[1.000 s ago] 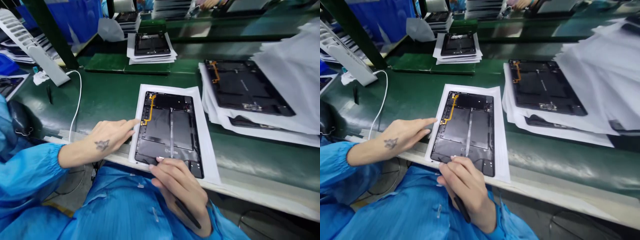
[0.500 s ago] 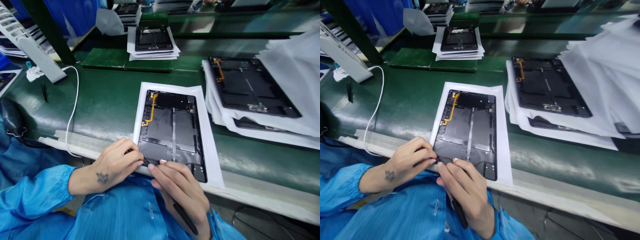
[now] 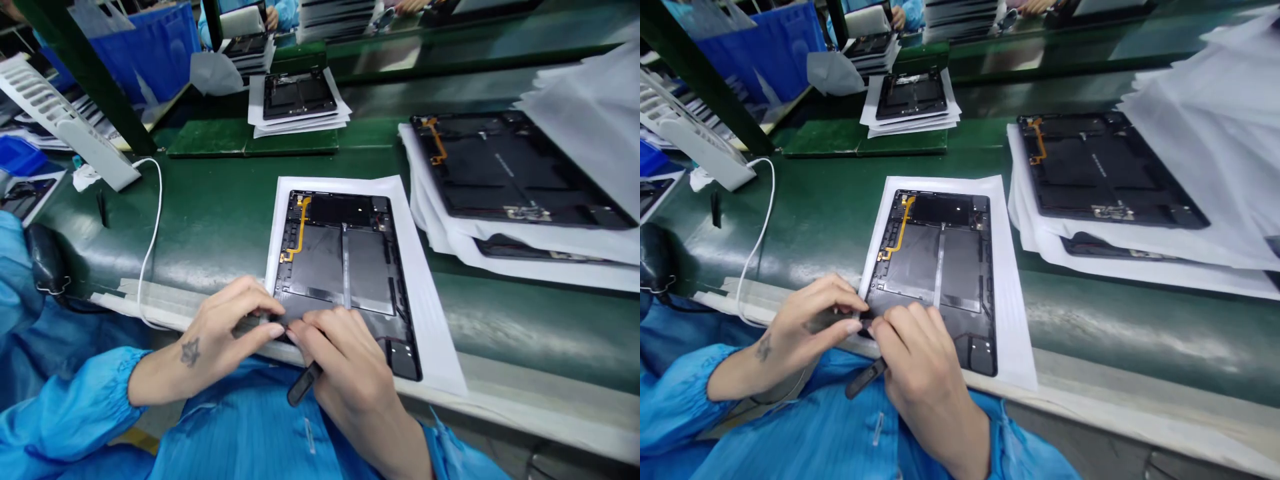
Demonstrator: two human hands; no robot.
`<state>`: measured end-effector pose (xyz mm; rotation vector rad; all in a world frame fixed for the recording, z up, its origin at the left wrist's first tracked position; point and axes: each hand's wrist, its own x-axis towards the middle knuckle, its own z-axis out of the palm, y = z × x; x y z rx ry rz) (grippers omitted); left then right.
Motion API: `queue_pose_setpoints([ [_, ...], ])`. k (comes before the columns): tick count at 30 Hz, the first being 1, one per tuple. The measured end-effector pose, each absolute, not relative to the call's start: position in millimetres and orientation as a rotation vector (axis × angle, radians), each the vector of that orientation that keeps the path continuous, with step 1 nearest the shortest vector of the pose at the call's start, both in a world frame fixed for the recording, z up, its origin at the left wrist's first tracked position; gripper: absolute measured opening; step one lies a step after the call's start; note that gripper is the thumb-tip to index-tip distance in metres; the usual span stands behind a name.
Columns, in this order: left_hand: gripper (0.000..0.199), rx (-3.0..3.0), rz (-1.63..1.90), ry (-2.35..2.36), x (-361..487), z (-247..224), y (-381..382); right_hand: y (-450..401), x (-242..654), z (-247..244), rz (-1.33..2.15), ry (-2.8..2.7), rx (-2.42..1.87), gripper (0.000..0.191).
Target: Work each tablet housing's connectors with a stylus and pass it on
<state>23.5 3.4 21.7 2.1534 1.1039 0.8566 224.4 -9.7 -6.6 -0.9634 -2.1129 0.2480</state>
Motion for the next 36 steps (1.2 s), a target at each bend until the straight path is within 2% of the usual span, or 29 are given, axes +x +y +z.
queue_pose_setpoints([
  [4, 0.013, 2.120, 1.067, 1.155, 22.6, 11.0, -4.1, -10.7, 224.8, -9.4, 0.309, -2.069, -0.968, 0.025],
  [11, 0.010, 2.009, 1.108, 1.140, 29.2, 5.7, -6.5, -9.3, 224.5, -6.3, 0.317, -2.073, -0.945, 0.029],
  [15, 0.006, 2.013, 1.077, 1.165, 29.9, 8.5, -3.7, -8.4, 222.9, -4.5, 0.284, -2.071, -0.928, 0.031],
  [19, 0.010, 2.253, 0.996, 1.165, 24.4, 11.1, -0.4, -10.7, 225.3, -6.9, 0.146, -2.084, -0.932, 0.021],
  [25, 0.014, 2.689, 0.802, 1.085, 12.8, 10.6, -2.5, -12.3, 230.1, -9.6, 0.067, -2.206, -0.850, 0.038],
  [31, 0.019, 2.847, 0.618, 1.018, 12.7, 20.9, 0.0, -11.5, 225.7, -11.0, -0.011, -2.268, -0.851, 0.032],
  [36, 0.020, 2.798, 0.821, 1.073, 6.8, 16.5, -1.0, -13.0, 225.9, -10.6, -0.076, -2.294, -0.849, 0.033],
])
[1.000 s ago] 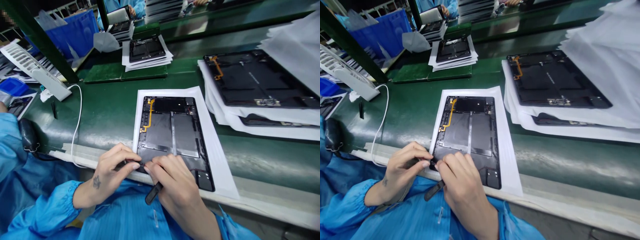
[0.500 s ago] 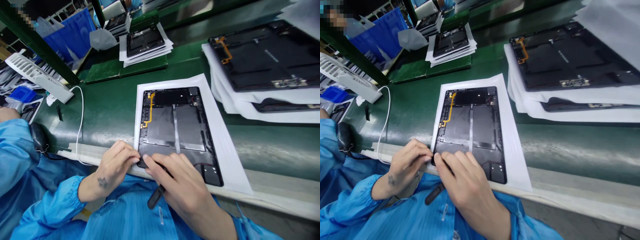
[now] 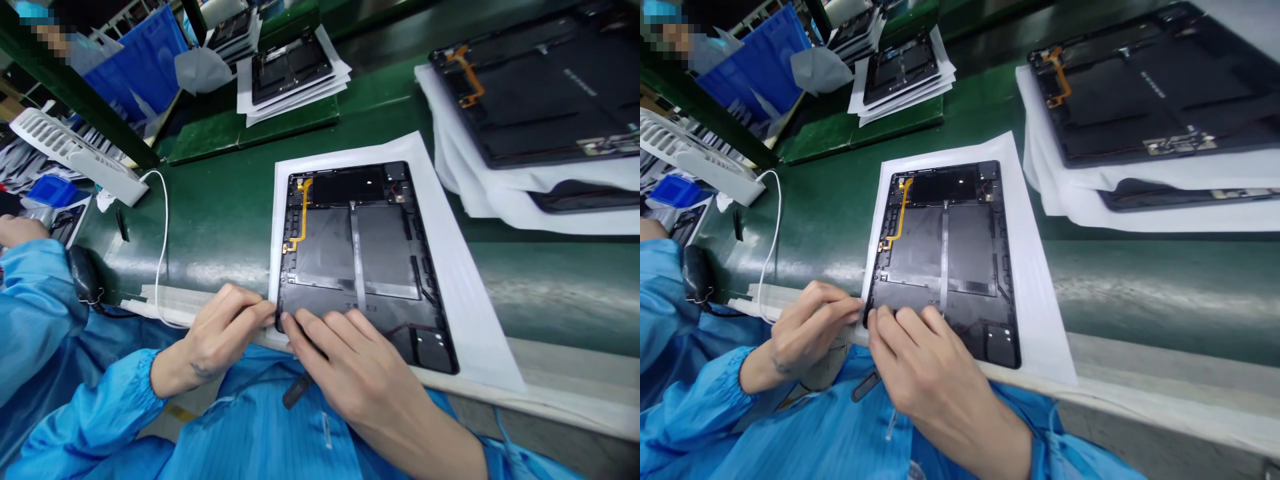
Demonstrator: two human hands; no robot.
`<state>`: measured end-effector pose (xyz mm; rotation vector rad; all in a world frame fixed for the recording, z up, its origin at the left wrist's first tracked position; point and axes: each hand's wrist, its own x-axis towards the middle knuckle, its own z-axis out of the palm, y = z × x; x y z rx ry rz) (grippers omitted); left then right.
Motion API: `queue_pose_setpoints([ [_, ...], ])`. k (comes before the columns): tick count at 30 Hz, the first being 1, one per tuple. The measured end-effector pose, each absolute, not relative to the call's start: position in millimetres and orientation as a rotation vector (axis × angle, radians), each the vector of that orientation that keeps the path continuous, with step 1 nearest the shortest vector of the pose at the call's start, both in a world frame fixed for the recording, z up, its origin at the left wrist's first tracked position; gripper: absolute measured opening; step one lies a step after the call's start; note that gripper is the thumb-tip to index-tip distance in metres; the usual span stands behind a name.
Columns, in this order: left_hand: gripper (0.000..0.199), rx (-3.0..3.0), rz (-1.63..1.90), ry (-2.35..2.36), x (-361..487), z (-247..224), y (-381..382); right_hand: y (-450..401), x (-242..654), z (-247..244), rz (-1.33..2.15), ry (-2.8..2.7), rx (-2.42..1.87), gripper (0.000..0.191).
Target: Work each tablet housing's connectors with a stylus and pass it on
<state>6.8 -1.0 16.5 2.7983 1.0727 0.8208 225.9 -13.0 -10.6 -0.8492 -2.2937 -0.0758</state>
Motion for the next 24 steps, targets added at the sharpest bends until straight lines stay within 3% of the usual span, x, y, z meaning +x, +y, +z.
queue_pose_setpoints([
  [7, 0.039, 2.864, 0.776, 1.069, -7.5, 1.8, -13.7, -11.4, 228.6, -13.4, -0.116, -2.328, -0.790, 0.031],
  [15, 0.038, 3.200, 0.602, 0.841, -5.7, 11.8, -8.7, -10.4, 226.8, -17.1, -0.033, -2.328, -0.808, 0.028],
  [21, 0.028, 3.478, 0.347, 0.875, 10.8, 22.7, -18.5, -7.1, 231.0, 4.6, 0.091, -2.325, -0.899, 0.064],
  [24, 0.028, 3.461, 0.356, 0.941, 14.1, 20.8, -21.1, -3.8, 238.1, 14.0, -0.018, -2.358, -0.954, 0.063],
])
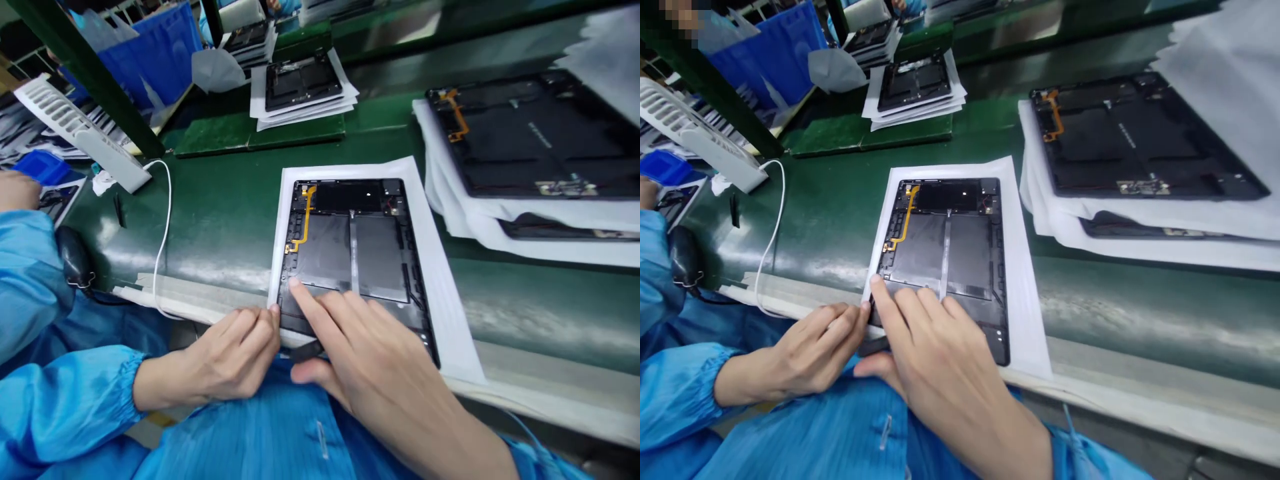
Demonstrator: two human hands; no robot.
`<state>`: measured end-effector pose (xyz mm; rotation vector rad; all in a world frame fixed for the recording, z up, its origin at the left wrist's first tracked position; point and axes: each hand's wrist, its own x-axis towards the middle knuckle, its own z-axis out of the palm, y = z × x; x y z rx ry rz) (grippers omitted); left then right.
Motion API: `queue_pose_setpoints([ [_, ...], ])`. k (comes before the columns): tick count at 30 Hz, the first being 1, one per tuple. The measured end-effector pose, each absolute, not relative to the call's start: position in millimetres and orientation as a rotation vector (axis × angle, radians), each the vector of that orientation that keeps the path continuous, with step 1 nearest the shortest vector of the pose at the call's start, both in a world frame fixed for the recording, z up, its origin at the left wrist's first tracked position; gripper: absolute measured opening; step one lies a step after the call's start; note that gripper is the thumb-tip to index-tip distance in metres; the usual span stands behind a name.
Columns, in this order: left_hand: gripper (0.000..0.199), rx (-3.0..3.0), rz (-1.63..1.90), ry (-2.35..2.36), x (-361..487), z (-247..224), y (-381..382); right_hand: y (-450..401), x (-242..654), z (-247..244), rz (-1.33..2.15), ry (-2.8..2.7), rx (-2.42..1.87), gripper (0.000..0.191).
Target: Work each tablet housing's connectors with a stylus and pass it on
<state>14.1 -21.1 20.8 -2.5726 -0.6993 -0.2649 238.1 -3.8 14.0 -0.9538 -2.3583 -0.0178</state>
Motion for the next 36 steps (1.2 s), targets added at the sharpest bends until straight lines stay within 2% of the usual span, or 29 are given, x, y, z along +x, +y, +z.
queue_pose_setpoints([
  [4, 0.031, -2.782, -0.604, -0.943, 5.8, 11.9, -15.4, -1.0, 249.1, 17.0, -0.040, -2.363, -0.930, 0.036],
  [8, 0.032, -2.814, -0.913, -1.233, -0.5, 9.7, -4.4, -1.4, 259.0, 13.2, 0.070, -2.472, -0.935, 0.043],
  [12, 0.033, -2.911, -0.832, -1.178, 1.3, 7.6, 6.1, -4.3, 265.0, 9.6, 0.149, -2.433, -0.899, 0.048],
  [17, 0.050, -3.120, -0.722, -1.091, 9.5, 1.7, 12.0, -5.9, 260.2, 9.8, 0.131, -2.463, -0.884, 0.042],
  [21, 0.045, -3.165, -0.726, -1.080, 16.7, 6.3, 11.7, -7.7, 257.7, 12.7, 0.144, -2.473, -0.938, 0.039],
  [27, 0.042, -3.138, -0.854, -1.084, 22.3, 4.6, 10.6, -9.4, 260.6, 20.9, 0.114, -2.506, -0.934, 0.047],
  [36, 0.044, -3.145, -0.883, -1.134, 25.7, -5.7, 6.6, -11.9, 260.0, 22.4, 0.110, -2.529, -0.956, 0.036],
])
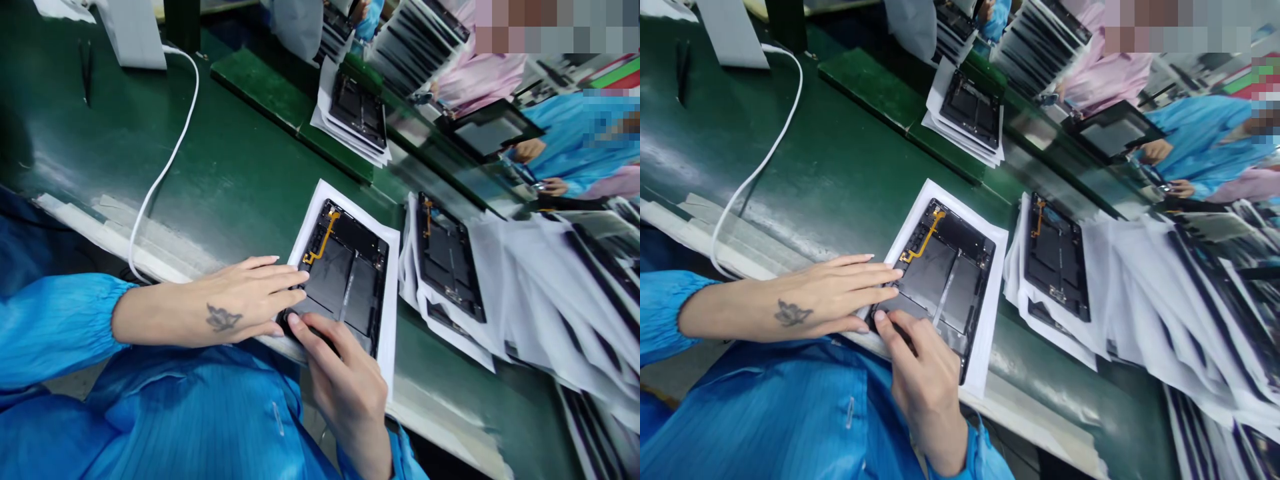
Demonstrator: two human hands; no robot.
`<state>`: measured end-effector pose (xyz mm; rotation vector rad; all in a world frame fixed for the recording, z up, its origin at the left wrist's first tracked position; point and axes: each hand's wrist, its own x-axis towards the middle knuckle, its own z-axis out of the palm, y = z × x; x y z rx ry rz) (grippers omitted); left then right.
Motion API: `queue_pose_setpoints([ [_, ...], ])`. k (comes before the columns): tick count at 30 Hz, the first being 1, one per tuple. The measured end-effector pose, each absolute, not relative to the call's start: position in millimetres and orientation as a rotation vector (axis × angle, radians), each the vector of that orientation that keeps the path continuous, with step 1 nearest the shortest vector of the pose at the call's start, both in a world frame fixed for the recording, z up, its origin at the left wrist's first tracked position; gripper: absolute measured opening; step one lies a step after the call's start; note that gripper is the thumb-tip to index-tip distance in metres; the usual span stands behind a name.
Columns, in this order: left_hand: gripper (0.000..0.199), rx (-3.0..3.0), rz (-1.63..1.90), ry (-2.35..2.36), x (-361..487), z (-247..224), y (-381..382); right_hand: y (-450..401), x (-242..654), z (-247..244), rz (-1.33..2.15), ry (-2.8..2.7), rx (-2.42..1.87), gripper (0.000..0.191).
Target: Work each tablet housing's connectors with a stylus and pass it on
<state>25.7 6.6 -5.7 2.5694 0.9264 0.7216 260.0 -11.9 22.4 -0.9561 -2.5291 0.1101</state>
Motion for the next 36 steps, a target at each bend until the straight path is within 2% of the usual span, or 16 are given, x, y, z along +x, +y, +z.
queue_pose_setpoints([
  [9, 0.046, 2.603, 0.716, 0.924, 26.2, -5.5, 6.5, -4.0, 255.2, 42.3, -0.135, -2.769, -0.812, 0.028],
  [16, 0.045, 2.657, 0.716, 0.935, 29.3, -6.7, 7.4, 11.2, 244.3, 69.1, -0.269, -2.999, -0.596, 0.032],
  [22, 0.041, 2.651, 0.724, 0.906, 29.8, -0.2, 10.2, 14.7, 242.7, 70.4, -0.254, -3.030, -0.563, 0.036],
  [29, 0.043, 2.702, 0.665, 0.897, 26.3, -1.8, 11.5, 10.0, 242.3, 61.3, -0.420, -3.021, -0.543, 0.025],
  [33, 0.048, 2.680, 0.684, 0.984, 16.3, -3.3, 3.3, 12.4, 255.3, 65.0, -0.060, -2.929, -0.630, 0.028],
  [36, 0.045, 2.684, 0.774, 1.113, 7.7, -4.0, -9.6, -2.3, 267.8, 59.0, 0.119, -2.517, -0.825, 0.033],
])
